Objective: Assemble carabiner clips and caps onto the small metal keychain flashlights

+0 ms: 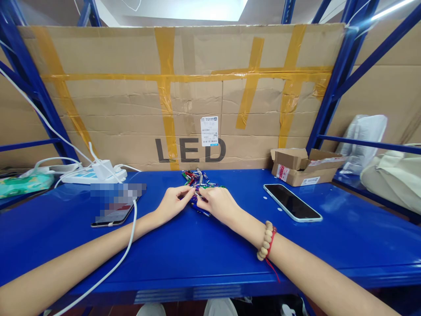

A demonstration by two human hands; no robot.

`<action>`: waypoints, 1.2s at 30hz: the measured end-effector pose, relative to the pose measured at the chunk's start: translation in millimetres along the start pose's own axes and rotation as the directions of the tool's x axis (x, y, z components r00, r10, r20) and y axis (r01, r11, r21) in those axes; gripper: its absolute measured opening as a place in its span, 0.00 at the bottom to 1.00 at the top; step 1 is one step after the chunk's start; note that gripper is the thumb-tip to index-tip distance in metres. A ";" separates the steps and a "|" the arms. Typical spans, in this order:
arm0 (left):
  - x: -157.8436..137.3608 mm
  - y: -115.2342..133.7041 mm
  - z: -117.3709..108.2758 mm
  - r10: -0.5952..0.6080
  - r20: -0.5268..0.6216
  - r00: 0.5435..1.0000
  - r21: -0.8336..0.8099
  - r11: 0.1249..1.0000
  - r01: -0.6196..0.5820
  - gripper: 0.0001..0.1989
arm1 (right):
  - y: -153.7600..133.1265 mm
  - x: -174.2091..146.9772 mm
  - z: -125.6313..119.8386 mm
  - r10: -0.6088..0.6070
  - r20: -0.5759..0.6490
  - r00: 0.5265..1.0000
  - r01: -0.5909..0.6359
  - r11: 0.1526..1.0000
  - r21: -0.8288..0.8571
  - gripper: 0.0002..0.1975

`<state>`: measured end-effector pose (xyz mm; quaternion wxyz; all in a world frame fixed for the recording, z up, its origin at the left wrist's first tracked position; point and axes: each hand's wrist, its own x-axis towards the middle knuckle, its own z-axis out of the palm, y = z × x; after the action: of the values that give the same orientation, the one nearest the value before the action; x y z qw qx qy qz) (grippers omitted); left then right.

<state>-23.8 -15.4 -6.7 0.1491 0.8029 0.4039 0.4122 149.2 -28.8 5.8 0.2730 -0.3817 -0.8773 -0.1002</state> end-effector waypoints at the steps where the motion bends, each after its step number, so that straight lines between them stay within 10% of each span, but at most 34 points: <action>1: 0.0 -0.3 0.2 0.003 -0.003 1.000 0.001 1.000 -0.003 0.17 | 0.4 0.1 0.0 -0.004 -0.001 1.000 0.004 1.000 0.011 0.11; 36: -1.0 6.3 0.8 0.044 -0.007 0.999 0.078 0.996 -0.043 0.15 | 9.3 3.9 -3.8 0.103 -0.123 0.987 -0.093 0.992 0.089 0.13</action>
<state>-20.2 -20.1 -4.1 0.1068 0.8148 0.4029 0.4029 155.3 -21.4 10.9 0.3489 -0.4056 -0.8416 -0.0742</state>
